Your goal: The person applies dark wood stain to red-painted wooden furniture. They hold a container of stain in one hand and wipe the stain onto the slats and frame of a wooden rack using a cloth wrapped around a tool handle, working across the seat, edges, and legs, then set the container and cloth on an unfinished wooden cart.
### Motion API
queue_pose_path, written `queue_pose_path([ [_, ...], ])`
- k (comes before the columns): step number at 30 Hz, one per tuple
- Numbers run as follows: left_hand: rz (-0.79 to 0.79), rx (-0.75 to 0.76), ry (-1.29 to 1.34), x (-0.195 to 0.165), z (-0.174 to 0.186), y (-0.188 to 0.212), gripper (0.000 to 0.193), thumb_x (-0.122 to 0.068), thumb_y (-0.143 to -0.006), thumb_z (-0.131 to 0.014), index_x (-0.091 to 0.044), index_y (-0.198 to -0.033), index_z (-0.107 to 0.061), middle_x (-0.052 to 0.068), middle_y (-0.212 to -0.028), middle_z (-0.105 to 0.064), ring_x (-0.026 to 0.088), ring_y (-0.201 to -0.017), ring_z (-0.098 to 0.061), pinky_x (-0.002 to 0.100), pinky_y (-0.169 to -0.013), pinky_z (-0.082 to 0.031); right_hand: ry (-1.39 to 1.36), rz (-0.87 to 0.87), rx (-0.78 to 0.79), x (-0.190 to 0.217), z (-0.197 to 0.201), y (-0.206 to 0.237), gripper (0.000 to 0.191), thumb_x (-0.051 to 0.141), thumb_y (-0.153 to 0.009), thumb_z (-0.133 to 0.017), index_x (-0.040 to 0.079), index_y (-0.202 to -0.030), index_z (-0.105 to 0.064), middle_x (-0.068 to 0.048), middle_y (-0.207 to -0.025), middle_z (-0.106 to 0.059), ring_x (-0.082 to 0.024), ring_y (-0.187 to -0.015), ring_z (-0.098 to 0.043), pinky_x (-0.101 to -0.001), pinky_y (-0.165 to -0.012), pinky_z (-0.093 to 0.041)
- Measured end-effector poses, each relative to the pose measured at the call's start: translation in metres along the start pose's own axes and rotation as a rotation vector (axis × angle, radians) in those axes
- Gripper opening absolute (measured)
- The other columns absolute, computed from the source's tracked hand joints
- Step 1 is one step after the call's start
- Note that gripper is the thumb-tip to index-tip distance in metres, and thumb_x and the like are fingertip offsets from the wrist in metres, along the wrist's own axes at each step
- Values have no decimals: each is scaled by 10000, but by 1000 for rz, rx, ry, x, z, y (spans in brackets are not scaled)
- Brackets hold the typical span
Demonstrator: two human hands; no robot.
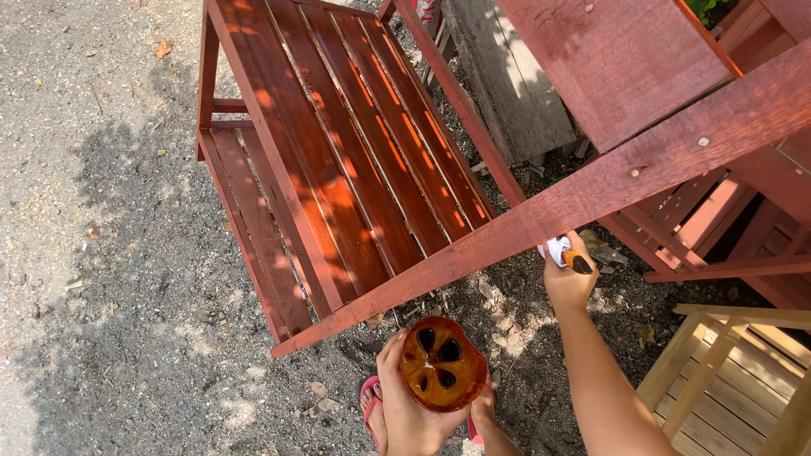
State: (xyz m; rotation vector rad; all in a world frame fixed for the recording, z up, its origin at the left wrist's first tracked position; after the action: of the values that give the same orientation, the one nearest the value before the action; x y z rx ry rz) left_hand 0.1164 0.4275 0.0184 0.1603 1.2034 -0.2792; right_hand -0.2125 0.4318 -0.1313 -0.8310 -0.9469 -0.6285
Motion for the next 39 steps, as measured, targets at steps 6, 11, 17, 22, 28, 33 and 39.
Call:
queue_pose_path([
  [6,-203,-10,-83,14,-10,-2,1169,-367,-537,-1019,-3,-1423,-349,211,-1372,-457,363,-1301,-529,448,-1071,-493,399,-23,242,9,28,88,700,-4,-708,-791,183,-1369,-658,-144,-1254,-718,-253,-1053,-719,-359,-879,-567],
  [11,-225,141,57,62,-24,-5,1223,-398,-549,-1041,24,-1435,-311,246,-1390,-407,365,-1314,-546,466,-1068,-529,736,318,374,-7,-8,88,642,39,-723,-729,218,-1334,-650,-155,-1410,-614,-369,-1270,-618,-443,-897,-579],
  [17,-172,308,169,117,-26,-4,1241,-357,-574,-1016,38,-1457,-238,255,-1413,-360,378,-1335,-547,487,-1070,-503,825,543,119,-39,-54,76,489,77,-867,-638,182,-1344,-655,-177,-1410,-588,-374,-1292,-613,-457,-1054,-545],
  [22,-196,309,-102,123,-18,4,1247,-321,-546,-1014,23,-1466,-245,245,-1380,-363,384,-1346,-461,506,-1099,-463,754,234,182,-40,-68,97,588,31,-737,-644,219,-1292,-693,-113,-1399,-622,-360,-1252,-616,-406,-978,-540],
  [28,-252,293,-37,116,-20,0,1238,-296,-542,-991,11,-1471,-234,243,-1380,-352,380,-1340,-455,508,-1086,-452,644,336,246,-35,-38,83,500,37,-810,-647,216,-1274,-701,-93,-1406,-633,-330,-1317,-609,-402,-1017,-543],
  [33,-274,289,-54,115,-31,5,1214,-278,-511,-1008,6,-1458,-303,225,-1378,-415,370,-1329,-470,520,-1109,-417,771,432,120,-31,-53,79,379,94,-817,-664,155,-1189,-706,-171,-1332,-633,-394,-1250,-610,-486,-1038,-531],
  [39,-294,314,-71,113,-29,8,1216,-274,-487,-1008,14,-1447,-319,225,-1364,-453,369,-1326,-477,514,-1123,-394,872,271,1,-26,-76,92,291,76,-811,-696,156,-1091,-692,-169,-1344,-638,-394,-1270,-603,-590,-1023,-501],
])
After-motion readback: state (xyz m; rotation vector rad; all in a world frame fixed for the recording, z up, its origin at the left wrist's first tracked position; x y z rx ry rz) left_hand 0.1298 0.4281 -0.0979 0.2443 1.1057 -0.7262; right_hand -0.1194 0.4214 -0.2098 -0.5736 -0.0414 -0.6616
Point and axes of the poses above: each hand's wrist, its own y-axis away from the middle knuckle, its own z-axis out of the back of the hand, x = y × z, the point moved 1 cm from there along -y, towards the middle knuckle
